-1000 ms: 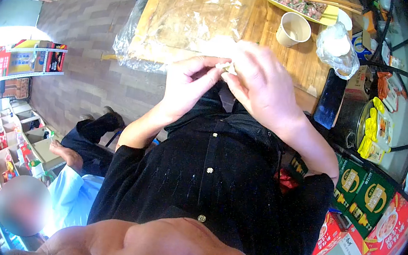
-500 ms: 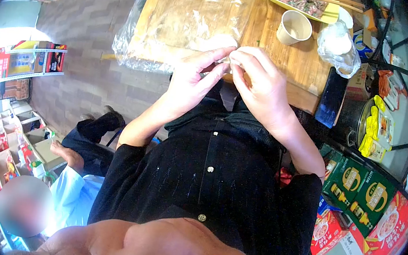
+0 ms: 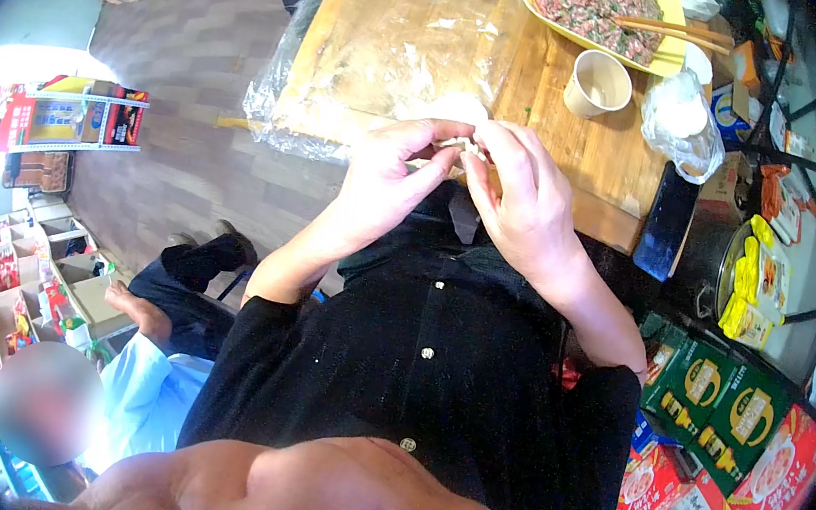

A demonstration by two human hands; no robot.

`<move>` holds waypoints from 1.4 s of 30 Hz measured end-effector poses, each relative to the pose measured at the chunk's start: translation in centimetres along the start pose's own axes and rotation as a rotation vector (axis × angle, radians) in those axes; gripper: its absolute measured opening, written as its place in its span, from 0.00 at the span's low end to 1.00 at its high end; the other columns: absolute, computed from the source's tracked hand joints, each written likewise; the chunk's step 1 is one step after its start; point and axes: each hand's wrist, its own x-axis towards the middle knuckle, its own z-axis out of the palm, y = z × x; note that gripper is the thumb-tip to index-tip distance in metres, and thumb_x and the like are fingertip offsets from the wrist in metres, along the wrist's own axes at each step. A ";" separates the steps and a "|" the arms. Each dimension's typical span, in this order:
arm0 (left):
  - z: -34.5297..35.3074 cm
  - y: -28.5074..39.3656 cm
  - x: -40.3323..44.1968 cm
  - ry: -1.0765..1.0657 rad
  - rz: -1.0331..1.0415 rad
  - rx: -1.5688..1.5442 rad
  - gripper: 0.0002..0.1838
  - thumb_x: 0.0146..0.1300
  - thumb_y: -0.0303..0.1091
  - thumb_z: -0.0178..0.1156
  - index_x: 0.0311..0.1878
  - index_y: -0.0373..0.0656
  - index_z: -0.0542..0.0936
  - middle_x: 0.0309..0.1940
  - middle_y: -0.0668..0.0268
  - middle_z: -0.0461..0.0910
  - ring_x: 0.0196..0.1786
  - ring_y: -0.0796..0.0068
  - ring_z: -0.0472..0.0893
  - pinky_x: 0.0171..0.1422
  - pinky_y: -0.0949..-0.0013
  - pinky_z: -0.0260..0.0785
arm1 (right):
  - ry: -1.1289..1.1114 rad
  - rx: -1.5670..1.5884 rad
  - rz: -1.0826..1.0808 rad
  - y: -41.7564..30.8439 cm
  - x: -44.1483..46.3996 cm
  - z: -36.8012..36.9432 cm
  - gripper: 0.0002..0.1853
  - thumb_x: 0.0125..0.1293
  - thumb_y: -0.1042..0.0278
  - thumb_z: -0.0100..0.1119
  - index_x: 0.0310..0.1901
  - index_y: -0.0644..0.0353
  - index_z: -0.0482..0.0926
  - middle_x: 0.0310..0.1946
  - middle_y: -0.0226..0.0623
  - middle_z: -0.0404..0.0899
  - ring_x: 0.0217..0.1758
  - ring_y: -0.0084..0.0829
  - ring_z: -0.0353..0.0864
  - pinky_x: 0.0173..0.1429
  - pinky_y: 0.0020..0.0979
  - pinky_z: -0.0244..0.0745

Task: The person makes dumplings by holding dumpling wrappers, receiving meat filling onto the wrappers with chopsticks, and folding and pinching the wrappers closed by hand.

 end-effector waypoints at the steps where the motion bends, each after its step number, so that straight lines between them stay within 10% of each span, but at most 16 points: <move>1: -0.1 0.0 0.0 0.006 0.006 0.009 0.11 0.62 0.21 0.59 0.48 0.33 0.80 0.39 0.58 0.84 0.40 0.75 0.84 0.45 0.73 0.78 | 0.005 0.005 -0.010 0.0 -0.1 0.0 0.24 0.54 0.82 0.67 0.52 0.62 0.71 0.39 0.44 0.78 0.36 0.41 0.81 0.38 0.34 0.78; 11: 0.1 -0.5 0.3 0.113 0.185 0.138 0.08 0.57 0.23 0.62 0.40 0.36 0.82 0.30 0.55 0.82 0.34 0.60 0.84 0.39 0.67 0.75 | -0.021 -0.113 -0.081 0.0 0.3 0.3 0.25 0.52 0.83 0.66 0.54 0.62 0.73 0.34 0.41 0.76 0.34 0.40 0.79 0.38 0.35 0.76; 19: 0.5 0.1 0.8 0.012 -0.196 -0.146 0.12 0.61 0.24 0.61 0.47 0.34 0.80 0.35 0.63 0.83 0.39 0.79 0.82 0.41 0.73 0.75 | -0.053 -0.104 -0.115 0.3 1.2 -0.1 0.22 0.52 0.82 0.64 0.51 0.62 0.75 0.38 0.41 0.77 0.40 0.41 0.79 0.43 0.36 0.77; 23: -0.3 -0.2 1.3 -0.147 -0.133 -0.028 0.16 0.58 0.24 0.60 0.51 0.36 0.80 0.38 0.54 0.83 0.37 0.70 0.83 0.41 0.70 0.75 | -0.117 -0.064 -0.206 0.1 1.6 -0.7 0.21 0.51 0.81 0.65 0.50 0.63 0.76 0.41 0.42 0.78 0.44 0.42 0.80 0.47 0.35 0.78; 29: -0.7 -2.9 3.3 -0.433 -0.381 -0.333 0.13 0.66 0.30 0.59 0.52 0.37 0.79 0.35 0.71 0.82 0.34 0.87 0.76 0.41 0.79 0.72 | 0.036 -0.079 -0.199 0.3 1.1 -3.5 0.18 0.51 0.84 0.64 0.46 0.65 0.77 0.42 0.43 0.80 0.41 0.43 0.82 0.46 0.36 0.78; 42: -2.6 -15.2 24.7 0.104 -0.021 0.423 0.14 0.63 0.36 0.59 0.47 0.37 0.83 0.31 0.57 0.84 0.30 0.73 0.85 0.38 0.70 0.76 | -0.037 -0.054 0.041 2.4 -2.5 -6.2 0.11 0.52 0.87 0.59 0.38 0.67 0.77 0.36 0.44 0.81 0.37 0.42 0.82 0.43 0.36 0.77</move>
